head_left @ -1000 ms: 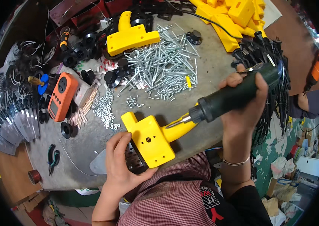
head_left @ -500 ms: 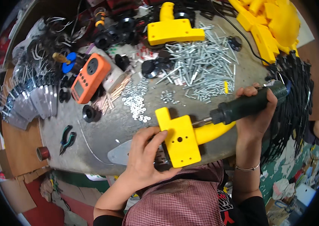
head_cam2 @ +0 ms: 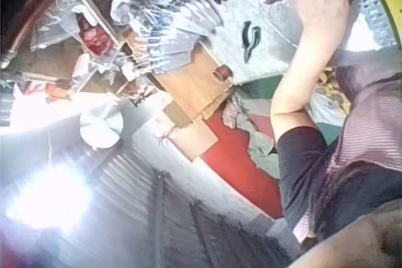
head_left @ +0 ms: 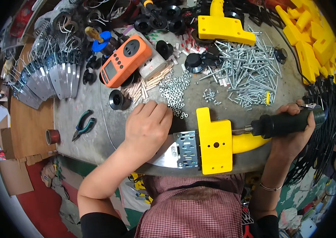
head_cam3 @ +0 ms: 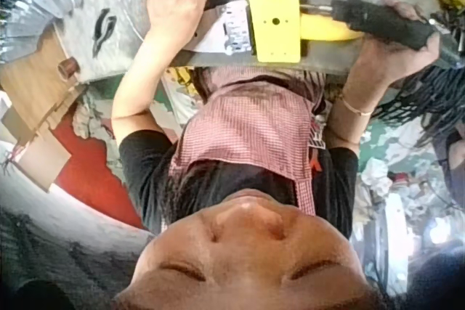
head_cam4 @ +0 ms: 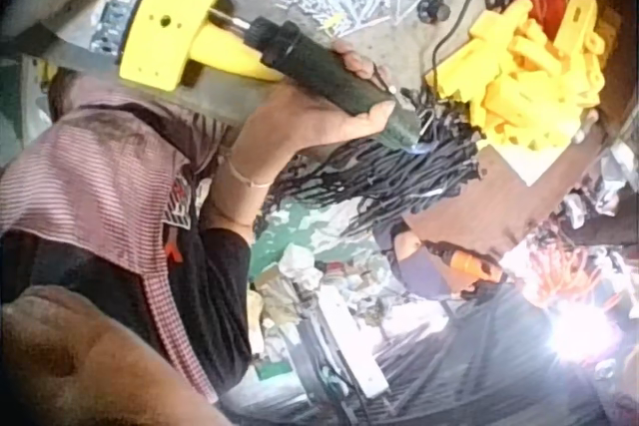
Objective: Assembling the internal components, wiring, and housing of a small handheld power tool, including screw driving and soldering.
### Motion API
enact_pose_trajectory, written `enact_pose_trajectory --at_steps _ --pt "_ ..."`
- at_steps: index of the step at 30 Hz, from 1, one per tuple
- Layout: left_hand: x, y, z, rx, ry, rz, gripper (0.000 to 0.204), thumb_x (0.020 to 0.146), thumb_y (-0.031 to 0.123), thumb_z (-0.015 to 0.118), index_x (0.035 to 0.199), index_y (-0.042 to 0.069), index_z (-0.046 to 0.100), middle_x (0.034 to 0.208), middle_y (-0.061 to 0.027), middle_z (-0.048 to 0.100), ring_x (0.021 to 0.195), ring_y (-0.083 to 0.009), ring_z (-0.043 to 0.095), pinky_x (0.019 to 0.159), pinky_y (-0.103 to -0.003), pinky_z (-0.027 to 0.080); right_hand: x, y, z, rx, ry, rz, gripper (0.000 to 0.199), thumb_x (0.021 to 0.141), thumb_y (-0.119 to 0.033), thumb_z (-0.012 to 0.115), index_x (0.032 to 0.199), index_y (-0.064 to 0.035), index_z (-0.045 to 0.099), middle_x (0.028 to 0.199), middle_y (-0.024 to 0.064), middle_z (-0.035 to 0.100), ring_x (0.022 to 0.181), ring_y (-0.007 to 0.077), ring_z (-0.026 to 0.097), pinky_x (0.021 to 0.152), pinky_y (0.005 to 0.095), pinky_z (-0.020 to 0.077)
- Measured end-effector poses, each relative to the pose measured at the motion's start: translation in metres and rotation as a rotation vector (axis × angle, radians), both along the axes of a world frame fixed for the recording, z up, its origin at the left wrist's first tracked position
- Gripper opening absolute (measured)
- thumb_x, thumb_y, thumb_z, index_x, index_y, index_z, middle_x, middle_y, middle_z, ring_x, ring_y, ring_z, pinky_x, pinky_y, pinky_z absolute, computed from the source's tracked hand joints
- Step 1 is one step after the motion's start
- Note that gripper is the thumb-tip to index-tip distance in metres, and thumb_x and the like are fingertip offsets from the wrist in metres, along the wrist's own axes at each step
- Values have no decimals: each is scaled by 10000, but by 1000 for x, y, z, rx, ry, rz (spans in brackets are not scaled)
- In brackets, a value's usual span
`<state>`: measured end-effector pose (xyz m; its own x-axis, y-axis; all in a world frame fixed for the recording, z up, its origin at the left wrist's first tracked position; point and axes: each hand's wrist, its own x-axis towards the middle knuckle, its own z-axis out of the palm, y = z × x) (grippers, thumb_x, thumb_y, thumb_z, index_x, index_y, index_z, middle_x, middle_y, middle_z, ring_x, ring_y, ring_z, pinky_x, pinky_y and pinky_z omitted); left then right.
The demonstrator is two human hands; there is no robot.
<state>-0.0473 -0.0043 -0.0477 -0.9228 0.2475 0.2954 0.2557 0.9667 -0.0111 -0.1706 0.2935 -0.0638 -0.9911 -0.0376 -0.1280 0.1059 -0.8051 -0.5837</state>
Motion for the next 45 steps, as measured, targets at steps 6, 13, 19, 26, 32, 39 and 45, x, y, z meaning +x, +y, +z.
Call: enact_pose_trajectory --at_steps 6,13,19,26,32,39,45 --pt "-6 1 1 -21 -41 28 134 692 88 604 819 44 601 790 -63 511 717 -226 543 618 -333 451 -3 9 -5 -2 42 29 344 967 -305 476 1118 3 463 828 60 520 823 172 542 903 350 463" --pt "5 11 9 250 -23 158 115 700 11 690 759 46 597 730 -96 525 698 -267 562 608 -382 456 -2 8 -6 -32 54 35 337 946 -271 489 1121 16 461 839 76 504 843 181 526 919 380 456" --pt "31 51 -9 887 77 290 124 682 -7 712 723 40 604 717 -72 551 663 -256 533 579 -356 424 -2 10 -9 -145 31 58 341 936 -271 511 1107 20 464 858 70 485 838 182 521 918 383 455" --pt "29 53 -13 884 82 264 132 666 -18 724 732 37 624 720 -66 569 652 -249 522 569 -349 408 -3 12 -7 -211 24 92 332 905 -243 567 1096 7 462 854 56 478 815 181 535 925 384 456" --pt "28 52 -12 909 66 254 138 671 -35 726 752 31 636 753 -71 595 661 -246 540 583 -340 427 -1 10 -4 -191 0 84 364 891 -254 590 1112 1 455 858 39 496 822 167 556 934 379 459" --pt "26 48 -10 919 21 281 156 690 8 756 830 42 697 794 -64 620 722 -241 573 625 -333 456 -4 11 -2 -79 29 95 379 897 -276 584 1122 1 458 865 34 509 819 155 560 940 377 456" --pt "26 47 -6 979 -69 301 167 689 2 772 845 42 726 811 -61 649 750 -210 579 676 -308 451 -2 12 -3 -104 51 157 355 927 -294 541 1118 -5 464 896 36 508 858 164 554 940 383 453"
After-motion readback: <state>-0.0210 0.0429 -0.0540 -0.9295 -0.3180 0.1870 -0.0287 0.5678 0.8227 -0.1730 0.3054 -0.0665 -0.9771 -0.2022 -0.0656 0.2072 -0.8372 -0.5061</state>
